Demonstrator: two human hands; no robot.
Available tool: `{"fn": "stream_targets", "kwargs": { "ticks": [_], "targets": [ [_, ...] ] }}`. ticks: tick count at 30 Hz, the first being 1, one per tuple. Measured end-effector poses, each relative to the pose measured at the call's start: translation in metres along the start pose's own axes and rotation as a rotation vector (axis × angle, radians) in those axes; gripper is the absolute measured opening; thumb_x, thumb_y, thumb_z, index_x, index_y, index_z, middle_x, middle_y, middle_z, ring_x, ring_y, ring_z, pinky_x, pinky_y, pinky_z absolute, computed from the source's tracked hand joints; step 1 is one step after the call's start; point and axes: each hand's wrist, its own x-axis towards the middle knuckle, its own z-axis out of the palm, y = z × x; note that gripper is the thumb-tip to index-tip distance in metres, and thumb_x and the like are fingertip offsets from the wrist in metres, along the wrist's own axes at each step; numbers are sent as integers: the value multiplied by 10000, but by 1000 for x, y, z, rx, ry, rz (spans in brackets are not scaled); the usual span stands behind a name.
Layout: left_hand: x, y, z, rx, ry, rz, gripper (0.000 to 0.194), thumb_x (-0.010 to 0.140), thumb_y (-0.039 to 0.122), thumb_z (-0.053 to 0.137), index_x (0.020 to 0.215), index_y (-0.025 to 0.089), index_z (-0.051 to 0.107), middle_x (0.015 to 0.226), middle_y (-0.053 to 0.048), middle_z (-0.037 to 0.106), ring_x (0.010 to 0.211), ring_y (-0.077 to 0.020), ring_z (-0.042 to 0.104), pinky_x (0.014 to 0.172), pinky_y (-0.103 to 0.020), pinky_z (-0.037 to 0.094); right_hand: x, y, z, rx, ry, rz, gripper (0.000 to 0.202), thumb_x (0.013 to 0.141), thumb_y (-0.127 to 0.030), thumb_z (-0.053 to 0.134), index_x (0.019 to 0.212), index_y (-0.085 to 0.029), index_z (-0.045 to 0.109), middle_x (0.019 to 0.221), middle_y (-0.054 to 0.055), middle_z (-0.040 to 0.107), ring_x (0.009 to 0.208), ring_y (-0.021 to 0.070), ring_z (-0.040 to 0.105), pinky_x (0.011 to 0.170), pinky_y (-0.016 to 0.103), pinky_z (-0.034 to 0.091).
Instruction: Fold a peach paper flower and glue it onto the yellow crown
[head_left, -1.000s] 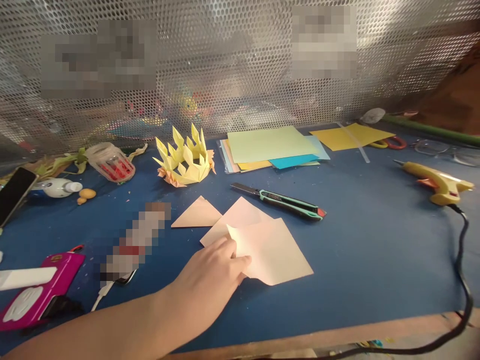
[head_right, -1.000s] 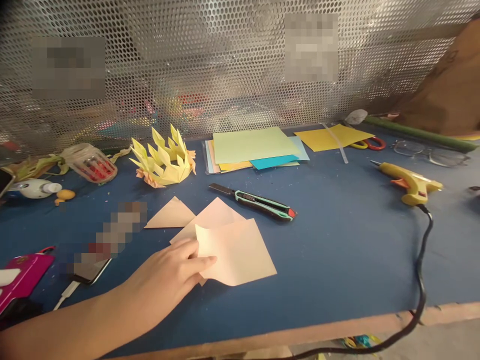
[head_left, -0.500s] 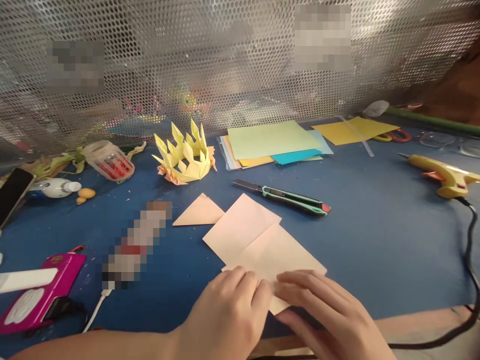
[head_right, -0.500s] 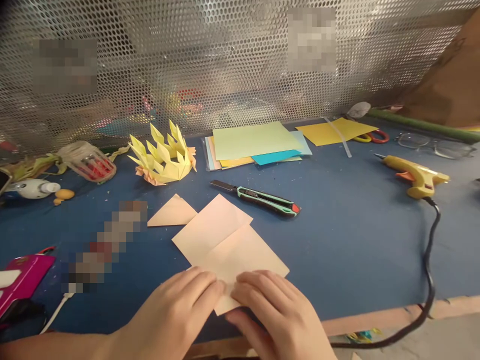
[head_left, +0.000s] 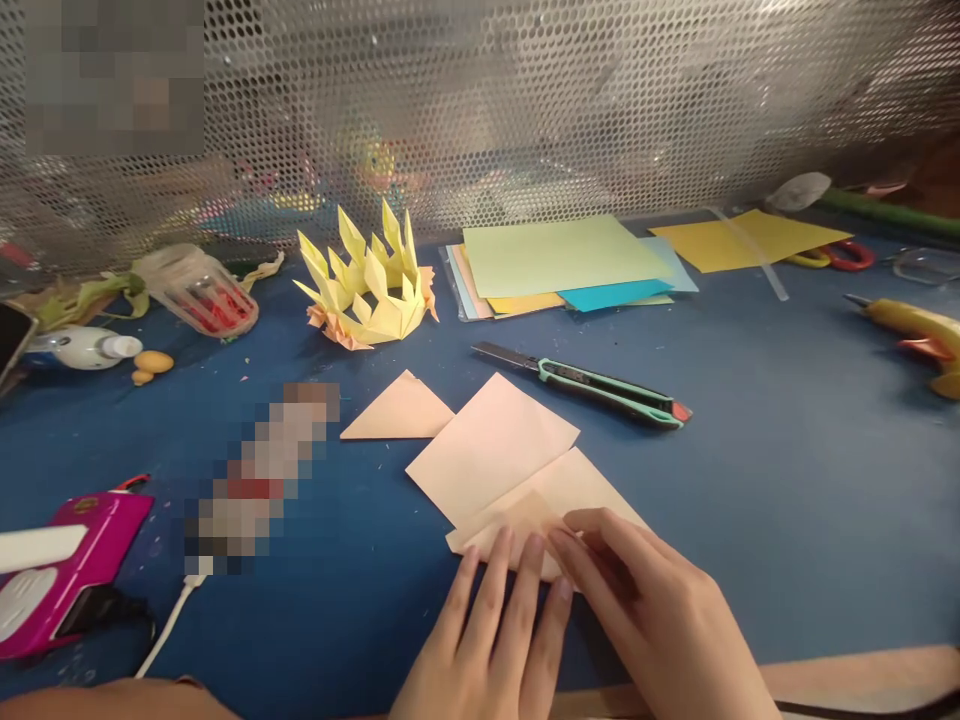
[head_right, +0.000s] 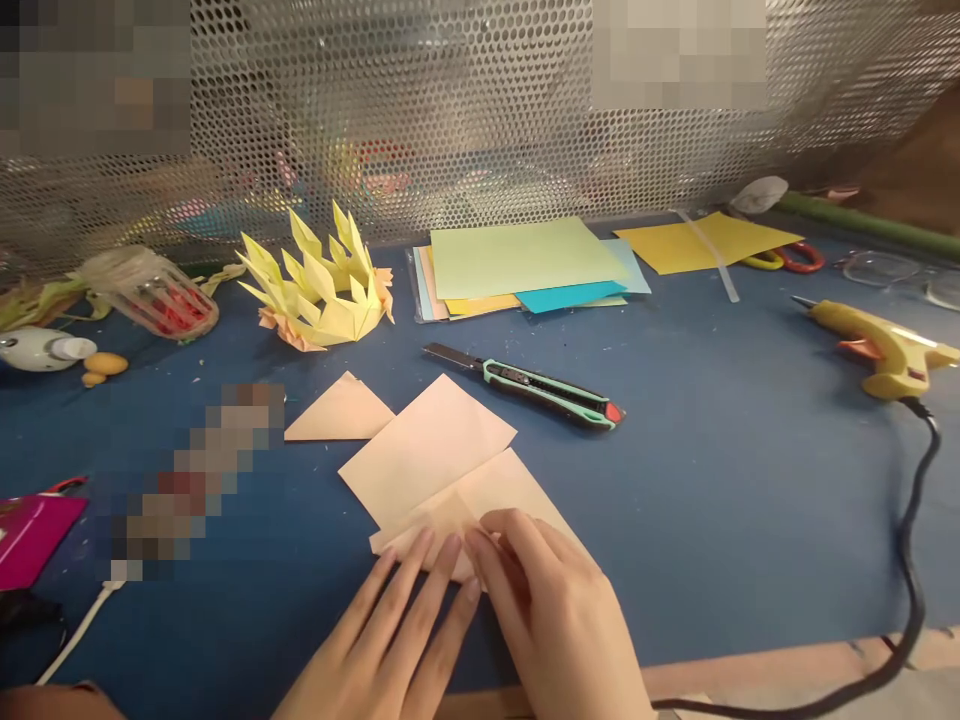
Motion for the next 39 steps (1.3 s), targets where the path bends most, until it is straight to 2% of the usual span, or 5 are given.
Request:
{"fn": "stream_targets", "kwargs": {
  "ticks": [5,9,19,30,39],
  "targets": [
    [3,-10,1,6,-44,65,478,1053,420,463,1468,211,572,1491,-53,619,1341,-323,544,1046,-485,410,-3,-5,3,-52,54,99,178,1034,-425,516,1058,-288,628,705,-56,695,543,118,648,542,203,515],
    [7,-12,2,-2,-61,55,480,1055,399,461,1493,223,548,1509,-48,602,1359,-321,518,1051,-495,394,-6,-7,5,-122,84,118,296,1055,-430,459,1239,-291,644,834,-1,746,618,134,704,555,218,531],
    [4,-10,4,-13,-84,51,535,1058,362,453,1564,192,446,1520,-78,587,1367,-353,526,1067,-532,398,-3,-7,4,-238,40,90,344,1069,-427,415,1119,-315,737,940,11,774,697,133,750,515,189,533],
    [2,2,10,-4,-44,-47,437,1039,330,481,1435,180,589,1498,-74,609,1394,-369,506,1114,-536,405,4,1,1,-217,50,32,259,1039,-419,489,1089,-338,730,936,-15,798,642,133,767,411,156,507],
    [-2,9,13,55,-47,-64,484,1034,363,498,1477,179,558,1551,-113,550,1411,-388,497,1094,-550,442,3,0,4,-242,56,76,274,1030,-435,511,1066,-325,759,923,-19,801,700,138,782,465,153,536]
  ]
}}
